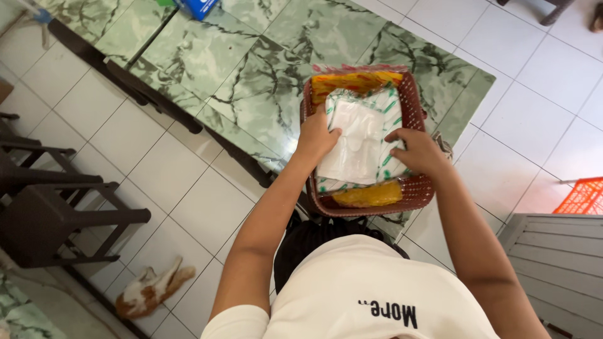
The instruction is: The person carries a basket to a table and wipes the blades and internal components of a disassembled floor fan using a cloth.
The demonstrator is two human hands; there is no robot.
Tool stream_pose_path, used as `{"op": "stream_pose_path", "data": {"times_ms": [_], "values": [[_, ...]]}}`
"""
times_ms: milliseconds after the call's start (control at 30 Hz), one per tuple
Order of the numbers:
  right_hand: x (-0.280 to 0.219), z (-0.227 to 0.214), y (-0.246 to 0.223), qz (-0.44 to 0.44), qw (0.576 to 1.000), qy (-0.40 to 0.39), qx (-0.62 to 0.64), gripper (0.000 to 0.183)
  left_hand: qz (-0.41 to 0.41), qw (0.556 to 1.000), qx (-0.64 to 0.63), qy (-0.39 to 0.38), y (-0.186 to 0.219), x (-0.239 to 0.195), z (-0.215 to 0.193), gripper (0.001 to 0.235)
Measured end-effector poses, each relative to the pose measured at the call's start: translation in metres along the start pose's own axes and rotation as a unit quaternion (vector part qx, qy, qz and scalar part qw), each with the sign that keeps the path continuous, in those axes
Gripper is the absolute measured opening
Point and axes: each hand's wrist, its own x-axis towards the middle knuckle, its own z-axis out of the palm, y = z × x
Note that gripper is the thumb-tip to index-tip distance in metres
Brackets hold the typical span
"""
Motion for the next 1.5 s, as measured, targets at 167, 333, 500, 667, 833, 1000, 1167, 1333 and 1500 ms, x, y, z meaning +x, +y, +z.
{"op": "stream_pose_path", "data": {"times_ms": [167, 333, 500, 667, 833, 1000, 1167, 1333, 1500], "values": [[-0.003, 0.015, 0.0, -0.019, 0.997, 0.07, -0.029, 0.032, -0.001, 0.996, 0.083, -0.016, -0.014, 0.011, 0.022, 0.065], [0.003, 0.034, 0.009, 0.028, 0.993, 0.067, -0.09, 0.037, -0.019, 0.99, 0.133, -0.028, -0.03, 0.016, 0.043, 0.064], [0.005, 0.047, 0.01, 0.089, 0.979, 0.017, -0.181, 0.056, 0.049, 0.967, 0.25, 0.013, -0.025, 0.008, 0.061, 0.074], [0.007, 0.058, 0.022, -0.056, 0.98, 0.025, -0.191, 0.044, -0.007, 0.853, 0.328, -0.405, 0.001, -0.004, 0.066, 0.092], [-0.011, 0.027, 0.017, -0.089, 0.985, 0.135, 0.057, 0.012, -0.025, 0.805, 0.32, -0.499, -0.009, -0.002, 0.071, 0.075], [-0.014, -0.015, 0.073, -0.051, 0.844, 0.439, 0.303, 0.011, 0.136, 0.919, 0.21, -0.305, -0.018, -0.025, 0.048, 0.049], [0.015, 0.032, 0.196, 0.048, 0.923, 0.367, 0.106, 0.037, 0.242, 0.969, 0.028, 0.037, 0.015, -0.082, -0.001, 0.033], [0.035, 0.125, 0.22, 0.048, 0.937, 0.252, 0.238, 0.048, 0.07, 0.986, -0.025, 0.151, 0.016, -0.118, 0.004, 0.069], [0.03, 0.14, 0.204, 0.096, 0.932, 0.175, -0.303, 0.105, -0.052, 0.984, -0.08, 0.15, -0.006, -0.127, 0.025, 0.067]]}}
